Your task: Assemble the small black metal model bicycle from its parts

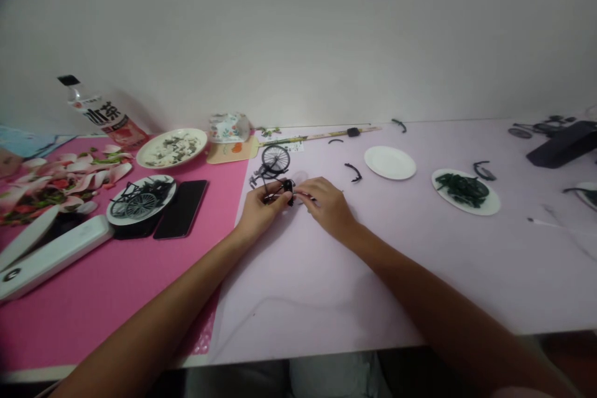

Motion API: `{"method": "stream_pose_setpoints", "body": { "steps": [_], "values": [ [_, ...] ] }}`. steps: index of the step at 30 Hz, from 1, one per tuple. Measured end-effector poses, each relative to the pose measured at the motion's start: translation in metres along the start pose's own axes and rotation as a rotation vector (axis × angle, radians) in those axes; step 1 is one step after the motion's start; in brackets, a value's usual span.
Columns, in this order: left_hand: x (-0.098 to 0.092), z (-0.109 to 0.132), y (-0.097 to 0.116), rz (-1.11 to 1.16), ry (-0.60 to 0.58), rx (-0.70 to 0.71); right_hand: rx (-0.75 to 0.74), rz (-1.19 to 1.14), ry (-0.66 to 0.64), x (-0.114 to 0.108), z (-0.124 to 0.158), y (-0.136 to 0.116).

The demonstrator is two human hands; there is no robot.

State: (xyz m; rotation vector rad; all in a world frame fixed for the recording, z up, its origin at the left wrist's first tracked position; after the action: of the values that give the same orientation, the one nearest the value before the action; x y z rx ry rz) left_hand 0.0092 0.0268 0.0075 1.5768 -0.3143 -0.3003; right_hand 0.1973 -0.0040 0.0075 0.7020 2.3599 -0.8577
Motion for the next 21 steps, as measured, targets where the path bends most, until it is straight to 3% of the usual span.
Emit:
{"method": "stream_pose_setpoints", "body": {
  "steps": [10, 14, 21],
  "values": [
    [0.007, 0.004, 0.0, -0.189, -0.095, 0.032, -0.102, -0.011, -0.091, 0.002, -0.001, 0.01],
    [0.009, 0.006, -0.002, -0.235, -0.094, 0.057, -0.064, -0.008, -0.107, 0.002, -0.002, 0.009],
    [0.012, 0.006, 0.0, -0.149, -0.114, 0.078, 0.01, 0.02, -0.008, -0.001, -0.001, 0.007]
  ]
}}
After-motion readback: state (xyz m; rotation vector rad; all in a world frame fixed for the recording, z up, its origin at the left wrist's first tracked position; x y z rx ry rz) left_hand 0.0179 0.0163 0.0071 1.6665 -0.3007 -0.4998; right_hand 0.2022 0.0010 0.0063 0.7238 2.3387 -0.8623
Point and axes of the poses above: each hand's wrist, its own z-axis away from the middle knuckle, its own x-axis out of the palm, y = z × x, the point moved 1 cm from there along -z, towards the middle knuckle, and after that the axes turned 10 degrees about -y, right-handed, at the moved point
